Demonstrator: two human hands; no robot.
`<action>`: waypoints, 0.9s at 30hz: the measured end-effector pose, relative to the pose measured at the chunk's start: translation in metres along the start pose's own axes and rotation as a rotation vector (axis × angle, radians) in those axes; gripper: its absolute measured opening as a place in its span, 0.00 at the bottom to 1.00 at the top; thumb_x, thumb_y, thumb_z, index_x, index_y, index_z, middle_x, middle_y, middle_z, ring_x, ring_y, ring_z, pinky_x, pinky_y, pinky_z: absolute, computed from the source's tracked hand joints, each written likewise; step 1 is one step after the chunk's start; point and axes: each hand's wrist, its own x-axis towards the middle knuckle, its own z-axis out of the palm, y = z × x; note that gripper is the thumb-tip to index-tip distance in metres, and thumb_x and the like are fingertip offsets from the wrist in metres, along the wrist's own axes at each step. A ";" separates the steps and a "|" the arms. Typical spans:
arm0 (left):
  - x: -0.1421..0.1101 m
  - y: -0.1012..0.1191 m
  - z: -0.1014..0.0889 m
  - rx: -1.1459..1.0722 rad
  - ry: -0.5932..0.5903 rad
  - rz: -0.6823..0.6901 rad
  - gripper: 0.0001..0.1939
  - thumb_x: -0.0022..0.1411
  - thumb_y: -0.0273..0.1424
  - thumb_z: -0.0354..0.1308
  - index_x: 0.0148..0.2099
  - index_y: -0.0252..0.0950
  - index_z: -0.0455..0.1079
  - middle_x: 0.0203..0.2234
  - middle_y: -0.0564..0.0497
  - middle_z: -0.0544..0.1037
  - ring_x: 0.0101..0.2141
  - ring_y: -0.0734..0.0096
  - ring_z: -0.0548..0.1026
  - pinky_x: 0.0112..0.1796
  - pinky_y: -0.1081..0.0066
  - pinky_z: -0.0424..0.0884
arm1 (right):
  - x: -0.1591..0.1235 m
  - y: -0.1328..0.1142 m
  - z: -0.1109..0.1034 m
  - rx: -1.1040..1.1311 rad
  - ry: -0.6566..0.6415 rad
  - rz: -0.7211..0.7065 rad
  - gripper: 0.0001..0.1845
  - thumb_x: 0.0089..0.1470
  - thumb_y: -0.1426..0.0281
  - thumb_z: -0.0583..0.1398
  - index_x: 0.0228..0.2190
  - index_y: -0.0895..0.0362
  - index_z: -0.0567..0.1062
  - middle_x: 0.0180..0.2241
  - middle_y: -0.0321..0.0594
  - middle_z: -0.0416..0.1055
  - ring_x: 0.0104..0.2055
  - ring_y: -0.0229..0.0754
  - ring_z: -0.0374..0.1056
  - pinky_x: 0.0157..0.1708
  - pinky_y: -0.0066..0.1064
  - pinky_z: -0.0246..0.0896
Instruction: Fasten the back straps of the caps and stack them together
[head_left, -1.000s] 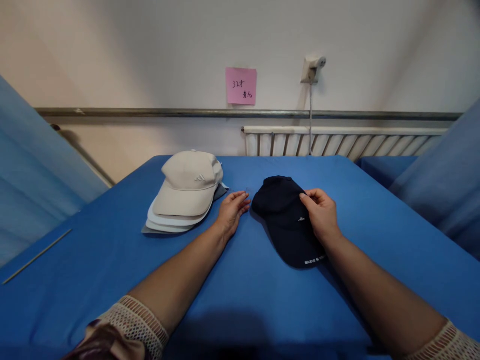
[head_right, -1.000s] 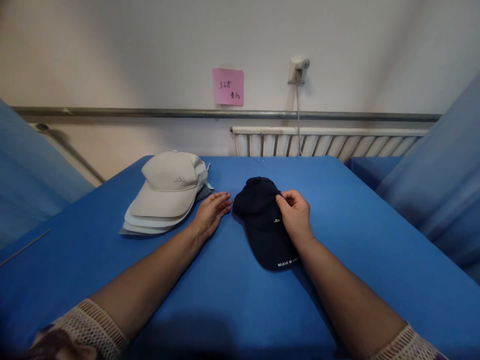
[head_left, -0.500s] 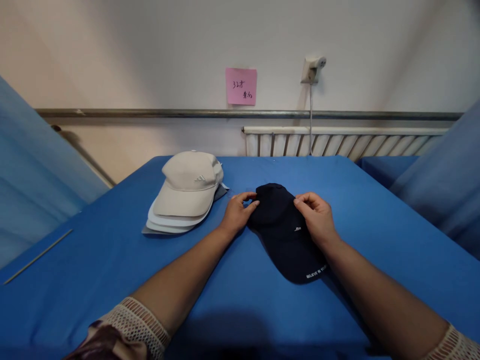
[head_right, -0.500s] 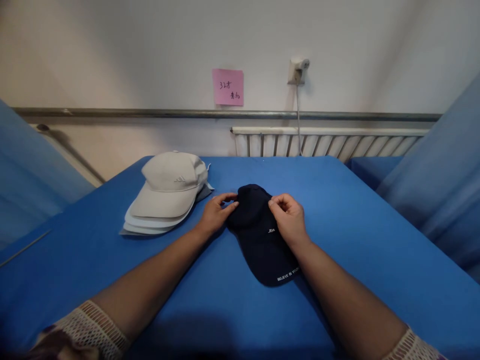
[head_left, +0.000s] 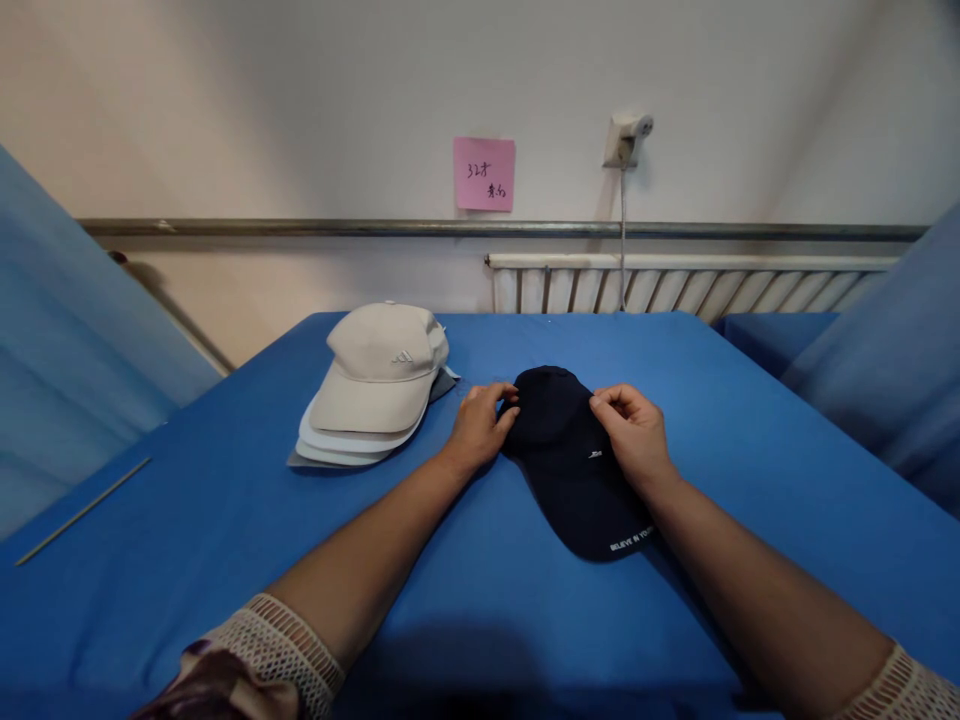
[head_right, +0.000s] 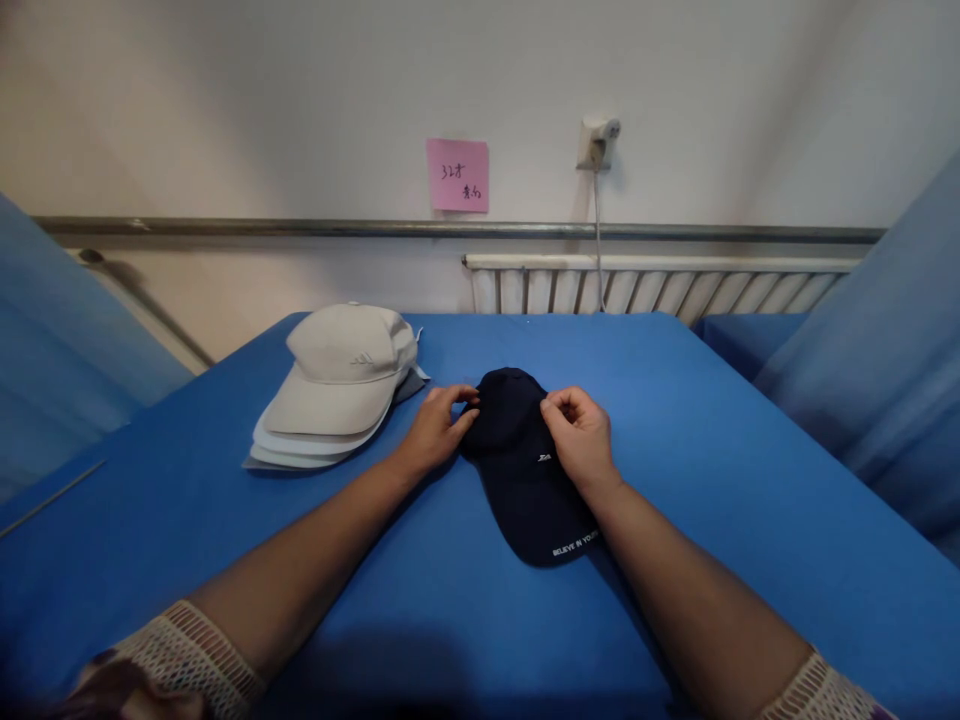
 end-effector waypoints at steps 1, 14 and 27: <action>0.000 -0.001 0.000 0.018 -0.006 0.006 0.12 0.55 0.25 0.61 0.43 0.43 0.74 0.35 0.49 0.77 0.41 0.60 0.70 0.51 0.63 0.60 | 0.000 0.000 0.000 0.004 -0.002 0.004 0.10 0.46 0.63 0.64 0.23 0.55 0.71 0.27 0.34 0.70 0.31 0.38 0.64 0.35 0.32 0.61; -0.002 -0.011 -0.002 -0.183 -0.050 -0.168 0.13 0.45 0.30 0.68 0.37 0.42 0.76 0.36 0.48 0.78 0.44 0.54 0.70 0.57 0.60 0.55 | 0.001 0.004 -0.001 -0.055 -0.024 -0.019 0.10 0.47 0.63 0.63 0.23 0.55 0.70 0.27 0.35 0.70 0.29 0.37 0.64 0.33 0.31 0.60; -0.006 -0.004 0.010 -0.054 -0.156 -0.079 0.08 0.48 0.22 0.63 0.27 0.41 0.73 0.22 0.50 0.73 0.32 0.62 0.71 0.49 0.63 0.62 | 0.002 0.011 0.000 -0.118 -0.070 -0.039 0.10 0.47 0.63 0.63 0.23 0.55 0.70 0.24 0.34 0.70 0.26 0.37 0.62 0.28 0.30 0.59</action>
